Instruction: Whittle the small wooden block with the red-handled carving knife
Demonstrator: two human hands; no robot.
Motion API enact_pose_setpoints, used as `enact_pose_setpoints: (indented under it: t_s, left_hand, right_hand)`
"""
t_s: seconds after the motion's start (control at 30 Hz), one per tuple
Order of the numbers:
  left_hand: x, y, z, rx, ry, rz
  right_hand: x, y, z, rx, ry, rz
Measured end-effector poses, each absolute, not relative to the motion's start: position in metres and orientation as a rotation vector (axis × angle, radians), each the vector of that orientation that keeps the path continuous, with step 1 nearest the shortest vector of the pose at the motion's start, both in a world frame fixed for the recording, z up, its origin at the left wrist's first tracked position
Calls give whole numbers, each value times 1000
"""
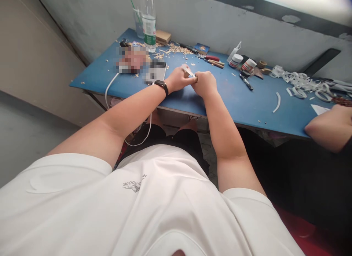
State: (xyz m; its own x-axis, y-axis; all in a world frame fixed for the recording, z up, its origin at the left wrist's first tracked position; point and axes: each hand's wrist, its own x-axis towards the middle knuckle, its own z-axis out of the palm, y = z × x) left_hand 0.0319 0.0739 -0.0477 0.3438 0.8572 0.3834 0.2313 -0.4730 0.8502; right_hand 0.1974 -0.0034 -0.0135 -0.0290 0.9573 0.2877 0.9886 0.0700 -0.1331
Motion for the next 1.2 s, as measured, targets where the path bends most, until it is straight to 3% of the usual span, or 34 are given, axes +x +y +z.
enact_pose_setpoints:
  t_s: [0.2,0.5,0.83,1.2]
  left_hand:
    - [26,68,-44,1889,824,980]
    - [30,82,-47,1943,920,1097]
    - [28,75,-48,1800,852,1012]
    - [26,76,-40,2001,1184,969]
  right_hand:
    - [197,-9,-13,-1892,-2149,-181]
    - [202,11,-31,-1957,-1918,-177]
    - [192,-16,-3,-2036,-2071,-108]
    - [190,6,-24,-2123,-1843,-153]
